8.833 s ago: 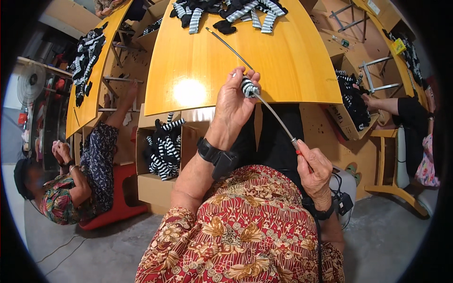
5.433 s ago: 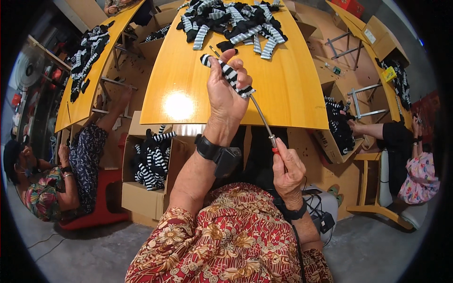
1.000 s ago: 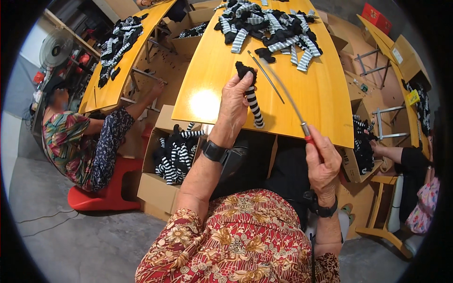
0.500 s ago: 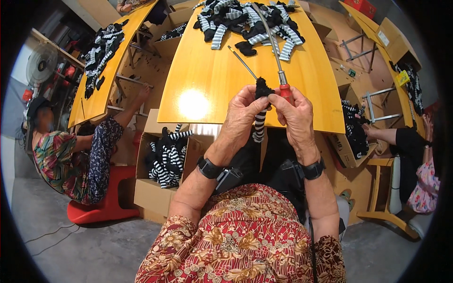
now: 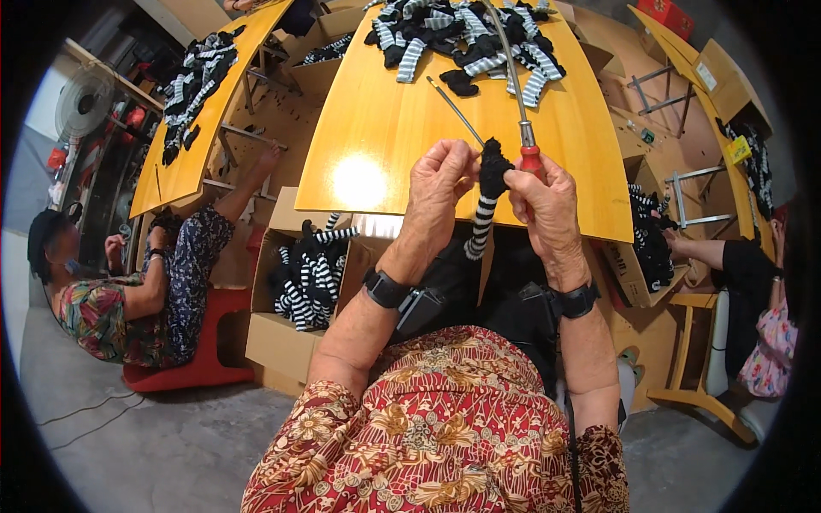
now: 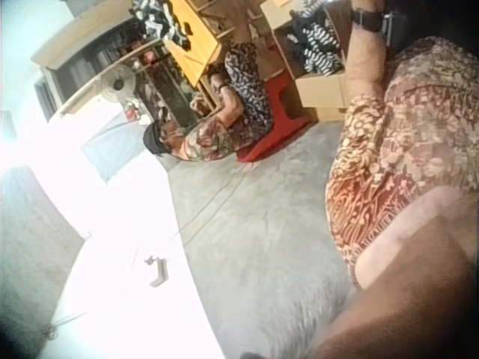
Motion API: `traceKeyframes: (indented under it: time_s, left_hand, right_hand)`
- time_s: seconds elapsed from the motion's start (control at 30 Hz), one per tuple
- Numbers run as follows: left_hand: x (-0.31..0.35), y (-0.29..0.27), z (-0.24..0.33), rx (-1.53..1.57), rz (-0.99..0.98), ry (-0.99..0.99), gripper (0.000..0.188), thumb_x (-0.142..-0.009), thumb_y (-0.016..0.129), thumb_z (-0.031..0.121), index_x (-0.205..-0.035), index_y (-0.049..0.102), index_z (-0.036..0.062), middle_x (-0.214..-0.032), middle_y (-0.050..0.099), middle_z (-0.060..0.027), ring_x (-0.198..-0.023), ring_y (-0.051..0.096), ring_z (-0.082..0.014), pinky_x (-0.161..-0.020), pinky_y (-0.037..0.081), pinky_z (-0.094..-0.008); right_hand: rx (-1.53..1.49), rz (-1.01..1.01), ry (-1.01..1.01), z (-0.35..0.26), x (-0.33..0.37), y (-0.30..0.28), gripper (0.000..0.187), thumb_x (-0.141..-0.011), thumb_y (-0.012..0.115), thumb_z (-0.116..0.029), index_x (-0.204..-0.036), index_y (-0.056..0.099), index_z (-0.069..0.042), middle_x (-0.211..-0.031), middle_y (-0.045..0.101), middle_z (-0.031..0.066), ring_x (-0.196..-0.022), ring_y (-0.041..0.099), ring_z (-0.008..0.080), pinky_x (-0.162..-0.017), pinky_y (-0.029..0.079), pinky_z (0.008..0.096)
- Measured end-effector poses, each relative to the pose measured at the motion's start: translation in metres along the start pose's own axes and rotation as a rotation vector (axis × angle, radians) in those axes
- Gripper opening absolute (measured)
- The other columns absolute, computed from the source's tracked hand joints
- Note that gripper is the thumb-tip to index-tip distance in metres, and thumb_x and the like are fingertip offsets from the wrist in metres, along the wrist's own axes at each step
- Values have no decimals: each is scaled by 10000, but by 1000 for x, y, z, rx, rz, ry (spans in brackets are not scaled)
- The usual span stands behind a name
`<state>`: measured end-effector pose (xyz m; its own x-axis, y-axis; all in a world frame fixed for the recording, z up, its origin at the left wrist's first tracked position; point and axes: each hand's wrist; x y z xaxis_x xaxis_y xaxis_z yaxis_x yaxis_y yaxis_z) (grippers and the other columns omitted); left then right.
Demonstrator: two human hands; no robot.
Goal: The person sits at a table and sews the toe of a black and white striped sock using a needle and thread. They repeatedly pull the thread through the fabric to close the opening, then use a red-handled tool to push the sock fabric back into shape. The person repeats this process on multiple socks.
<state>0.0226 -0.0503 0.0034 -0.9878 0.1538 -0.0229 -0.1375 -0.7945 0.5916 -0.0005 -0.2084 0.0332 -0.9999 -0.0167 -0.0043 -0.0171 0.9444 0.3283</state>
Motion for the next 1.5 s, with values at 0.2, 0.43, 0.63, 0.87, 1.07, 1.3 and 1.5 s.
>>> traceKeyframes:
  time_s: [0.2, 0.43, 0.63, 0.87, 1.07, 1.3, 1.5]
  left_hand:
    - [-1, 3, 1, -96, -81, -56, 149, -917, 644, 177, -1031, 612, 86, -933, 645, 4, -841, 623, -99, -735, 508, -251]
    - [-2, 3, 1, -42, 0, 89, 114, -886, 679, 125, -965, 601, 98, -893, 638, 16, -773, 600, -74, -694, 489, -221]
    - [2, 4, -1, 6, -106, -1, 227, -935, 628, 223, -1096, 573, 73, -967, 614, 9, -830, 575, -73, -741, 485, -237]
    - [8, -4, -2, 1, -161, -77, 268, -967, 565, 272, -1134, 537, 64, -901, 636, -52, -706, 610, -132, -647, 507, -242]
    - [-32, -65, -8, 627, 188, -263, 340, -964, 554, 271, -1058, 531, -55, -949, 614, -148, -832, 638, -234, -742, 587, -321]
    - [-51, -88, 5, 894, 282, -187, 322, -1019, 420, 285, -1067, 454, -32, -947, 597, -173, -802, 634, -244, -699, 598, -319]
    - [-56, -79, 13, 929, 330, -146, 322, -1029, 380, 281, -1069, 440, -33, -935, 579, -171, -817, 632, -245, -673, 605, -308]
  right_hand:
    - [54, -34, 9, 1, -3, 2, 159, -806, 713, -119, -886, 592, -54, -629, 499, -64, -486, 417, 12, -431, 316, 171]
    - [117, 2, -2, 3, -5, 11, 155, -815, 727, -124, -887, 613, -48, -653, 523, -68, -496, 407, -2, -437, 298, 162]
    - [148, -7, -14, 2, -15, 12, 140, -820, 705, -130, -896, 626, -43, -637, 510, -75, -493, 407, -5, -428, 293, 163]
    - [313, -17, -73, 0, -27, 20, 173, -848, 698, -147, -936, 636, -11, -727, 608, -31, -608, 531, 27, -522, 409, 180]
    - [613, 2, -284, -7, 9, 10, 385, -865, 657, -96, -1235, 594, -10, -1003, 671, 71, -927, 609, 112, -807, 476, 238]
    - [792, -102, -412, -3, 105, -38, 425, -801, 657, -10, -1224, 614, -15, -803, 585, 58, -676, 504, 145, -632, 425, 267]
    - [829, -104, -255, 14, 143, -56, 422, -793, 657, -14, -1214, 636, -50, -764, 562, 55, -649, 514, 144, -603, 425, 277]
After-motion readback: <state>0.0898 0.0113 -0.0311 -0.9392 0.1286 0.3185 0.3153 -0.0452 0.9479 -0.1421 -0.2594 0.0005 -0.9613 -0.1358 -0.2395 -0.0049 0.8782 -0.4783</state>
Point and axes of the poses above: each hand's wrist, its own x-axis away from the middle knuckle, its own y-axis out of the palm, z = x × y
